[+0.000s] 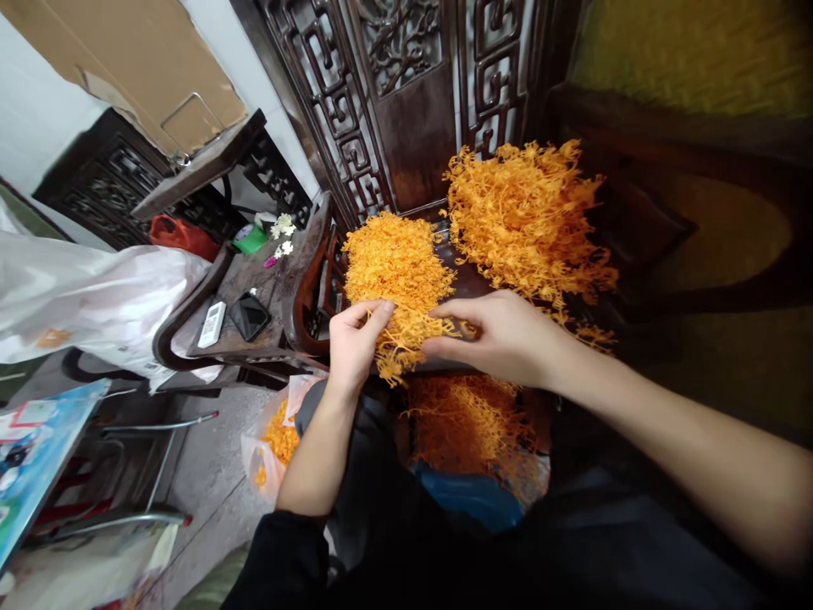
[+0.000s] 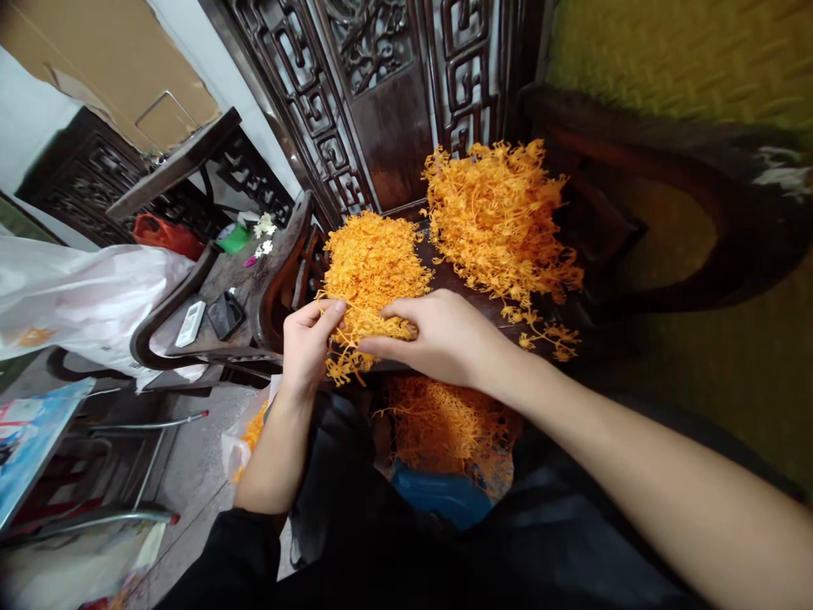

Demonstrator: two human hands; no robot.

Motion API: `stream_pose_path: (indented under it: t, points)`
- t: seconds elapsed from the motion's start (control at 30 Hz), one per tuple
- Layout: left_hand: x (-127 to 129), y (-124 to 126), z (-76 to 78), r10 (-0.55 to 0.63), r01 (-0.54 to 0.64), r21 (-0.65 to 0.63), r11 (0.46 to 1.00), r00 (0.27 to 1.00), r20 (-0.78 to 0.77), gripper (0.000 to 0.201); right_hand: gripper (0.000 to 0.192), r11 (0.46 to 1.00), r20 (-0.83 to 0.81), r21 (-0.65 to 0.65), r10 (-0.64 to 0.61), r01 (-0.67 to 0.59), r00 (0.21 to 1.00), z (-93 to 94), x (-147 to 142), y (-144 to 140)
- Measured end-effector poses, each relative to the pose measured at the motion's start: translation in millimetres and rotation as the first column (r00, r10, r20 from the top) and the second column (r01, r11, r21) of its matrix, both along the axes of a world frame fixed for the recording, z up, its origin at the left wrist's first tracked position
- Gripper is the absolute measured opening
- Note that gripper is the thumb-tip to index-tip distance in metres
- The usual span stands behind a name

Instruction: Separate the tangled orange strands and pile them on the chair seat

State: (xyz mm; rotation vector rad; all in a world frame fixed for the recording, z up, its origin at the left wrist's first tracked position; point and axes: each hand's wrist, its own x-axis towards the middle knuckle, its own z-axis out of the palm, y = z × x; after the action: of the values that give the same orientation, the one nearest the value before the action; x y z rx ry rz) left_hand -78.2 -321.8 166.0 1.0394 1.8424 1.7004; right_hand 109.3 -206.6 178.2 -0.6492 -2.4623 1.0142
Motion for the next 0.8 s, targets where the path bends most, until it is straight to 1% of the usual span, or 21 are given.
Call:
stream_pose_path:
  t: [0.07,0.13,0.2,0.23,0.3,0.33,0.37,0.4,0.43,0.47,0.53,0.63,0.7,0.8]
  points:
    - [2,1,1.3,0.002,0.000,-0.050,0.999,0.999,0.036,0.035,0.041,0.998,0.026,0.067,0.009,-0.011,1.000,-1.8,-2,-3]
    - [4,2,3.5,-0.025,0.035,-0.084,0.996,0.992,0.122,0.041,0.044,0.999,0.031,0.035,0.016,-0.017,0.999,-2.6,-4,-3]
    - [3,2,5.7,-0.069,0.092,-0.088,0.992,0.968,0.243,0.042,0.045,0.995,0.003,-0.077,0.057,-0.057,0.998,-2.5,-2,1]
    - [1,3,6.7,-0.098,0.128,-0.083,0.988,0.949,0.299,0.041,0.044,0.984,-0.025,-0.148,0.096,-0.099,0.995,-2.1,0,4]
    - [-3,2,7.8,-0.187,0.231,-0.076,0.970,0.909,0.373,0.047,0.042,0.935,-0.071,-0.290,0.194,-0.206,0.978,-1.5,4,11]
    - [-5,1,8.1,-0.242,0.293,-0.080,0.953,0.891,0.383,0.052,0.041,0.905,-0.081,-0.348,0.230,-0.244,0.970,-1.4,7,14]
    - [-6,0,8.2,-0.300,0.357,-0.090,0.930,0.876,0.377,0.052,0.041,0.882,-0.084,-0.394,0.246,-0.259,0.966,-1.7,9,17]
    - [-7,-2,8.4,-0.352,0.412,-0.106,0.905,0.866,0.355,0.045,0.042,0.869,-0.081,-0.425,0.243,-0.254,0.967,-2.1,11,20]
    - [-6,-3,8.5,-0.393,0.452,-0.128,0.883,0.860,0.325,0.038,0.044,0.867,-0.075,-0.441,0.223,-0.233,0.972,-2.8,12,22]
    - [-5,-5,8.8,-0.419,0.476,-0.156,0.866,0.859,0.296,0.034,0.045,0.874,-0.070,-0.442,0.191,-0.202,0.979,-3.6,13,24]
    - [0,-7,9.5,-0.443,0.500,-0.219,0.838,0.857,0.263,0.034,0.046,0.898,-0.064,-0.414,0.132,-0.147,0.989,-4.7,13,26]
    - [9,-7,10.2,-0.450,0.515,-0.287,0.807,0.853,0.265,0.037,0.040,0.933,-0.060,-0.342,0.093,-0.108,0.994,-3.9,12,27]
    - [13,-6,10.0,-0.446,0.508,-0.289,0.811,0.858,0.255,0.036,0.033,0.960,-0.078,-0.269,0.064,-0.083,0.995,-2.2,12,25]
    - [18,-4,9.1,-0.428,0.481,-0.254,0.839,0.872,0.237,0.037,0.034,0.993,-0.098,-0.119,-0.034,0.022,0.995,-1.5,10,20]
